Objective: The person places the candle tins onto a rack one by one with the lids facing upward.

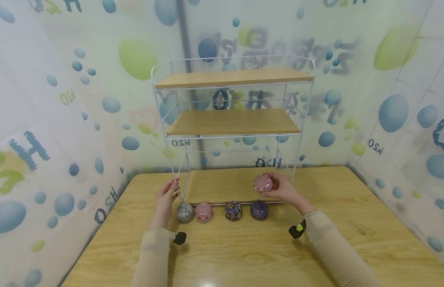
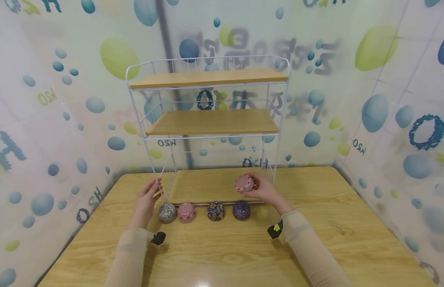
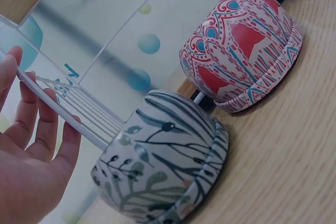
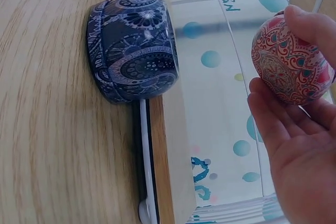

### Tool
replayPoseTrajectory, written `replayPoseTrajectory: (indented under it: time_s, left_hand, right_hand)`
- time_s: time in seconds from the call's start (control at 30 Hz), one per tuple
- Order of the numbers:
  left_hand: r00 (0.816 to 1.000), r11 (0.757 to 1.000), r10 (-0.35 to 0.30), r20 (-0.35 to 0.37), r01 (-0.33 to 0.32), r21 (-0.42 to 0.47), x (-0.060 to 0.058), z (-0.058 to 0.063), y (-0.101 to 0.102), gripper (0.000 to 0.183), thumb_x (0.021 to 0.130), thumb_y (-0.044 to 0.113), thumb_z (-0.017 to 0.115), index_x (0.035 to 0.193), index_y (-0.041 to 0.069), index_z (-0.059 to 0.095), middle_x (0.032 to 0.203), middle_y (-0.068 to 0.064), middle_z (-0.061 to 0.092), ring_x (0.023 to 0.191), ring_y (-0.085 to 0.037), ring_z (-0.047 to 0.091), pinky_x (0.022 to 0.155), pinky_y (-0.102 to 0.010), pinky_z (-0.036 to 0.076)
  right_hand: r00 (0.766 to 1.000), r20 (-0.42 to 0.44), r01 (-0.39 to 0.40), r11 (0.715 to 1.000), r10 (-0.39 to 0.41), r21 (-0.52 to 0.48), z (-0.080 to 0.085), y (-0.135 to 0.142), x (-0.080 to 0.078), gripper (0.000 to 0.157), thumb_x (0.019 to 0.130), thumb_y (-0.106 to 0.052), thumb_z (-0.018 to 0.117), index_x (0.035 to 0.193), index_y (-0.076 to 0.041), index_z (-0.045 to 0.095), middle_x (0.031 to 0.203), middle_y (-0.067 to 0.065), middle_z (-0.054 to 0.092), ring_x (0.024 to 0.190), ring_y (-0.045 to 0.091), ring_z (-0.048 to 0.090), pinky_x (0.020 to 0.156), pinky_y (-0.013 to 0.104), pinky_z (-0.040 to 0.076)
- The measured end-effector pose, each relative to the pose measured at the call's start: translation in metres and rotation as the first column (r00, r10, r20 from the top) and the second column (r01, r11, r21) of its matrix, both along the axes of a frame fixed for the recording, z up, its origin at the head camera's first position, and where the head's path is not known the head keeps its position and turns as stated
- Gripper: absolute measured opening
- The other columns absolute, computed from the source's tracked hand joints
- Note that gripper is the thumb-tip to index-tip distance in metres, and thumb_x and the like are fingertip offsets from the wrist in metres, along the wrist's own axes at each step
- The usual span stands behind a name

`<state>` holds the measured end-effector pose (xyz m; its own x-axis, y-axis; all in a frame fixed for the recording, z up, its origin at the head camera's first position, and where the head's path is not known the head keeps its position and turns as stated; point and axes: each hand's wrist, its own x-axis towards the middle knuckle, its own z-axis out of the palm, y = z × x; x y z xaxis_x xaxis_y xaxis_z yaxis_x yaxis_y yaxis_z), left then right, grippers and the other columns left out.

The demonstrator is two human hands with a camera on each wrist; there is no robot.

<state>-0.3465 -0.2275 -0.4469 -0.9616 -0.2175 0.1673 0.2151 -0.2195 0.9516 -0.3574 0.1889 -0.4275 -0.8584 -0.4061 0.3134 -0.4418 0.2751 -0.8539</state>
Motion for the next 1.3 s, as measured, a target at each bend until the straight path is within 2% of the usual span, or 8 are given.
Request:
replayPoseTrajectory:
  time_s: [0.1,0.33,0.4,0.57,0.7,0.9,1.07,1.3]
  left_hand:
    - [1.0,1.0,-0.002,-0.004,0.002,0.002,0.0,-0.0004,0.0007,0.028,0.097,0.024,0.06,0.118,0.004,0.065,0.113,-0.01,0.059,0.097,-0.014,0.053,0.1,-0.046,0.039]
    - [1.0,1.0,0.004,-0.008,-0.004,-0.006,0.0006,-0.0009,-0.0015,0.02,0.099,0.022,0.058,0.112,0.011,0.068,0.103,0.011,0.065,0.098,-0.013,0.052,0.097,-0.041,0.041]
    - [1.0,1.0,0.004,-0.018,-0.004,-0.005,0.0009,-0.0005,-0.0024,0.018,0.099,0.022,0.058,0.11,0.012,0.068,0.101,0.014,0.065,0.1,-0.015,0.052,0.097,-0.042,0.041]
    - [1.0,1.0,-0.001,-0.023,0.001,-0.004,0.0024,0.0007,-0.0028,0.019,0.099,0.023,0.058,0.111,0.012,0.068,0.101,0.014,0.065,0.099,-0.014,0.053,0.099,-0.044,0.04]
    - [1.0,1.0,0.007,-0.009,-0.007,-0.007,0.0026,0.0,-0.0012,0.019,0.098,0.022,0.058,0.111,0.011,0.068,0.105,0.011,0.066,0.097,-0.012,0.053,0.097,-0.04,0.042]
    - [1.0,1.0,-0.001,-0.011,0.001,-0.004,0.0002,-0.0015,0.0001,0.016,0.098,0.022,0.059,0.11,0.016,0.068,0.115,0.004,0.065,0.1,-0.014,0.054,0.094,-0.035,0.045]
    - [1.0,1.0,0.004,-0.005,-0.004,-0.013,0.0,0.0001,0.0006,0.023,0.099,0.022,0.058,0.116,0.01,0.066,0.108,0.011,0.066,0.097,-0.011,0.053,0.095,-0.038,0.043]
    - [1.0,1.0,-0.01,0.003,0.01,0.01,0.0033,0.004,0.0012,0.015,0.1,0.019,0.056,0.109,0.016,0.067,0.101,0.013,0.066,0.098,-0.013,0.054,0.102,-0.046,0.038]
  right_hand:
    - [1.0,-0.008,0.014,1.0,-0.014,-0.003,0.0015,0.0007,0.0003,0.071,0.078,-0.003,0.08,0.136,0.011,0.042,0.126,0.028,0.053,0.114,0.041,0.055,0.09,0.036,0.051]
    - [0.999,0.027,0.019,0.999,-0.019,-0.034,0.0058,0.0013,0.0011,0.071,0.078,-0.004,0.08,0.138,0.007,0.043,0.128,0.025,0.053,0.118,0.039,0.053,0.094,0.036,0.048]
    - [0.999,0.035,0.017,0.999,-0.016,-0.035,0.0068,0.0009,0.0013,0.072,0.077,-0.005,0.081,0.138,0.006,0.043,0.128,0.024,0.053,0.118,0.039,0.053,0.094,0.037,0.048]
    - [1.0,0.026,-0.002,0.999,0.003,-0.044,0.0066,0.0021,0.0016,0.072,0.078,-0.004,0.08,0.138,0.007,0.042,0.128,0.025,0.053,0.117,0.038,0.054,0.091,0.031,0.049]
    - [1.0,0.027,-0.009,0.999,0.01,-0.052,0.0056,0.0042,0.0025,0.073,0.078,-0.003,0.08,0.138,0.009,0.041,0.127,0.026,0.053,0.112,0.033,0.057,0.086,0.026,0.051]
    - [1.0,-0.009,-0.006,0.999,0.006,-0.036,0.005,0.004,0.0028,0.069,0.078,-0.002,0.079,0.136,0.01,0.043,0.124,0.026,0.056,0.109,0.029,0.059,0.084,0.028,0.052]
    - [0.999,-0.03,0.023,1.0,-0.022,0.019,0.0053,0.0019,0.0026,0.067,0.077,-0.003,0.081,0.134,0.008,0.048,0.12,0.023,0.059,0.106,0.03,0.06,0.084,0.029,0.051]
    - [1.0,-0.027,-0.002,1.0,0.003,0.026,0.006,0.0026,0.0029,0.067,0.078,-0.009,0.081,0.134,0.008,0.047,0.121,0.022,0.059,0.107,0.032,0.06,0.084,0.028,0.051]
